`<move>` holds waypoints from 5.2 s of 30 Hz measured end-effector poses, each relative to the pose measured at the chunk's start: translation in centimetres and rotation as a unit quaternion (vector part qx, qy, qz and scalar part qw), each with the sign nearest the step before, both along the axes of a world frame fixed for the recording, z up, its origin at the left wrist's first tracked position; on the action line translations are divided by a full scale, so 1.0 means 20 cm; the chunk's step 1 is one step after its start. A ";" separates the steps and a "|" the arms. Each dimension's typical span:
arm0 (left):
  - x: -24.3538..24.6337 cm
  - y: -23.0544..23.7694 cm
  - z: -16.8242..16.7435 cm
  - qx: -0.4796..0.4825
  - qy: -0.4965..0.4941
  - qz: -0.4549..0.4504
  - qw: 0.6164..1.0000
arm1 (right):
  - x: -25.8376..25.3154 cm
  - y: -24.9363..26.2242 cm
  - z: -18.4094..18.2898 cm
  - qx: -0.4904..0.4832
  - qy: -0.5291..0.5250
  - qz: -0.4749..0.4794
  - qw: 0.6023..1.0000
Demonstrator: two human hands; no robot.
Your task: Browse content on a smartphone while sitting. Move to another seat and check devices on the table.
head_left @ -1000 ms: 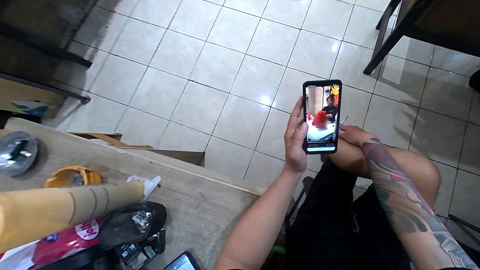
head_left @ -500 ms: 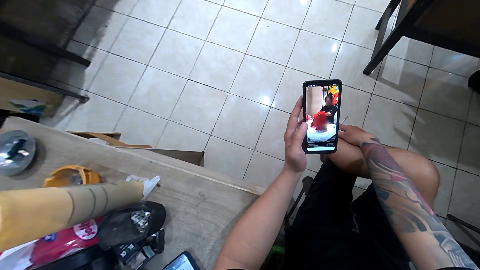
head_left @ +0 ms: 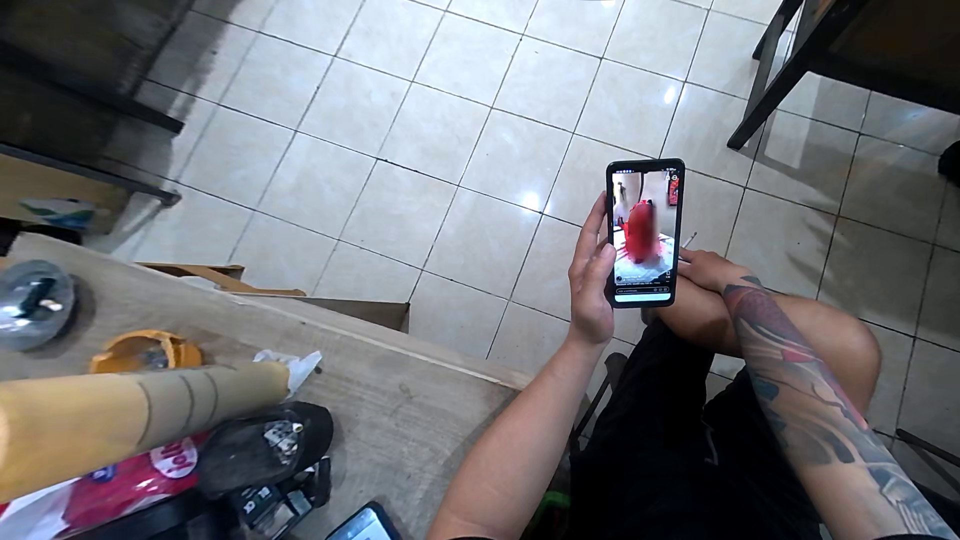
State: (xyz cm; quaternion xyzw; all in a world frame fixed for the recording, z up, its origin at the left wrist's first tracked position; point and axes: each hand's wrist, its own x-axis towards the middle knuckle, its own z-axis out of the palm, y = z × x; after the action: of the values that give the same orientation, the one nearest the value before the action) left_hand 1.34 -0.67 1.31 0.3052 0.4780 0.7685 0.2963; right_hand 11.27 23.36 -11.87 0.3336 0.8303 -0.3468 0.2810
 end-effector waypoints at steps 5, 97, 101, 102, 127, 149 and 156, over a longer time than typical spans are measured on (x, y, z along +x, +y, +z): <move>0.00 0.00 0.01 -0.006 -0.004 0.000 1.000 | 0.00 0.00 0.01 0.002 -0.001 0.004 1.000; 0.00 0.00 0.01 -0.017 -0.022 -0.014 1.000 | 0.01 0.01 -0.01 0.001 0.009 0.003 1.000; 0.00 0.01 0.00 -0.012 -0.025 -0.015 1.000 | 0.01 0.01 -0.01 0.000 0.006 0.001 1.000; 0.00 0.01 0.00 -0.013 -0.023 -0.014 1.000 | 0.01 0.01 -0.01 0.000 0.006 0.000 1.000; -0.05 0.07 -0.07 0.040 -0.046 0.009 0.998 | 0.02 0.00 -0.01 -0.021 0.029 -0.027 0.999; -0.03 0.05 -0.07 0.012 -0.025 0.017 0.999 | -0.07 0.19 0.37 0.112 -0.002 0.050 0.992; -0.04 0.05 -0.08 0.014 -0.033 0.012 0.999 | -0.06 0.44 0.54 0.175 -0.033 0.038 0.983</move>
State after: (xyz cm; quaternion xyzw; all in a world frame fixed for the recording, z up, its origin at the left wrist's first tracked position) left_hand 0.54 0.39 -0.33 0.2784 0.4607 0.7881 0.2984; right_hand 9.98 32.08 -1.05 0.3575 0.8804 -0.1738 0.2586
